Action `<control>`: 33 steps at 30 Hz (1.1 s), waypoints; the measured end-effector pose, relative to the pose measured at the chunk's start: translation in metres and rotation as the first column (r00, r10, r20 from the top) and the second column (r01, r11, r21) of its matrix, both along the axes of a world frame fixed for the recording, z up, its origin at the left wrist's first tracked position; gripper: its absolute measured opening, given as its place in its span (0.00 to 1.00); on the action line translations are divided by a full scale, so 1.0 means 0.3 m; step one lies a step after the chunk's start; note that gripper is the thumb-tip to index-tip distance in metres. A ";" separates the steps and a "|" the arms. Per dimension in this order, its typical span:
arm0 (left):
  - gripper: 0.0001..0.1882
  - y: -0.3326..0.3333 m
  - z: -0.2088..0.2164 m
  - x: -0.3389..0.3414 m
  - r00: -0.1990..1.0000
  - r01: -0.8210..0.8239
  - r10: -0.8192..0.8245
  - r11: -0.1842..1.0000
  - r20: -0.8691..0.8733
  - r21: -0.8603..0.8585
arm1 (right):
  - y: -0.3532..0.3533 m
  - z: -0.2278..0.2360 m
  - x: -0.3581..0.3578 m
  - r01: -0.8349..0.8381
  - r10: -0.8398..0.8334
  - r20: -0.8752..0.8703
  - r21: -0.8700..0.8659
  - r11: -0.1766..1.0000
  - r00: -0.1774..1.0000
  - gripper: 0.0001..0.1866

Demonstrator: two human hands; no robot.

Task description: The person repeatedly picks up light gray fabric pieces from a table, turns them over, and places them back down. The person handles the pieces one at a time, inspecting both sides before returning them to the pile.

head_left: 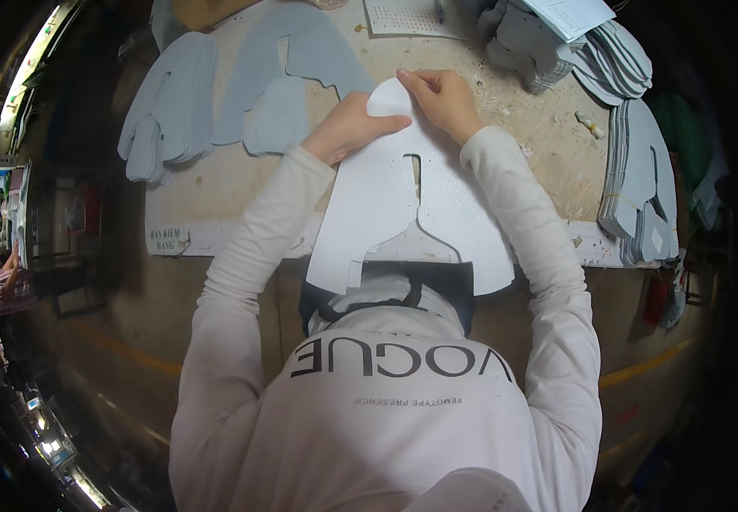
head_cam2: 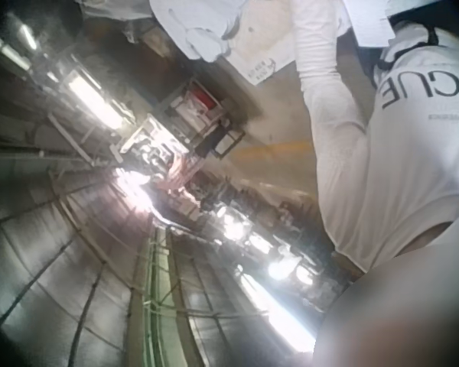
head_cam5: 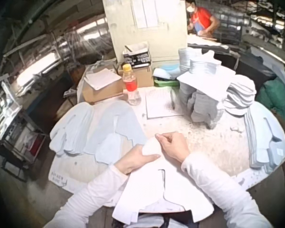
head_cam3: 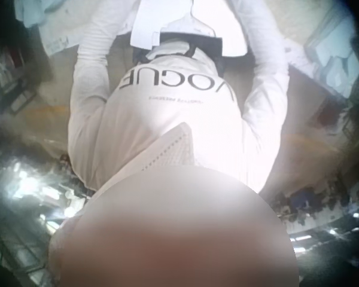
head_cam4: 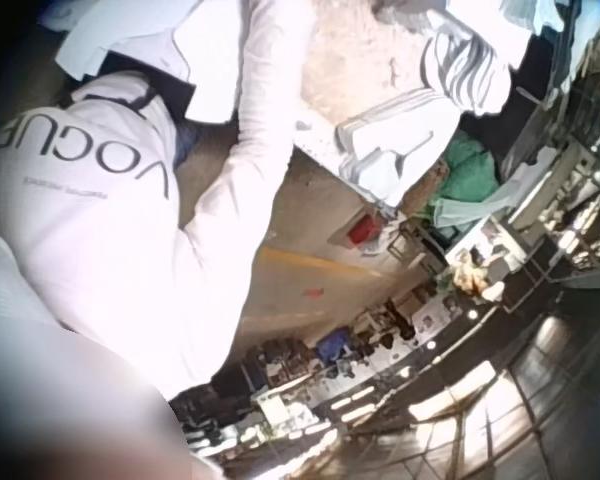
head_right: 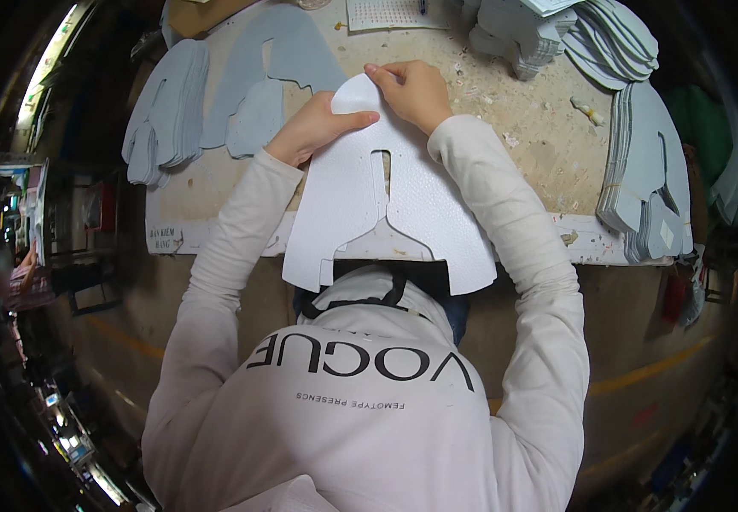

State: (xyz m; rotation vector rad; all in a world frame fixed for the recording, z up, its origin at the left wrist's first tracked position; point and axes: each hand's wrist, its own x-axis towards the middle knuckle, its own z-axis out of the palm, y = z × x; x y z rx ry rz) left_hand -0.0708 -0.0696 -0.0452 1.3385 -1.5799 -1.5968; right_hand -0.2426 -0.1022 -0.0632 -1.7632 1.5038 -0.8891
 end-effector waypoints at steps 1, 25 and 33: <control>0.21 0.025 0.002 0.011 1.000 0.006 -0.006 1.000 -0.020 0.017 | -0.001 -0.004 0.004 0.009 -0.009 -0.017 -0.016 1.000 1.000 0.24; 0.17 0.664 0.029 0.161 0.931 0.007 0.128 0.929 -0.341 0.370 | 0.008 0.009 0.034 0.089 -0.086 -0.111 0.025 0.996 0.990 0.24; 0.18 0.752 -0.034 0.239 0.959 0.054 0.100 0.854 -0.264 0.518 | 0.012 -0.004 0.024 0.091 -0.087 -0.090 0.034 0.995 0.992 0.14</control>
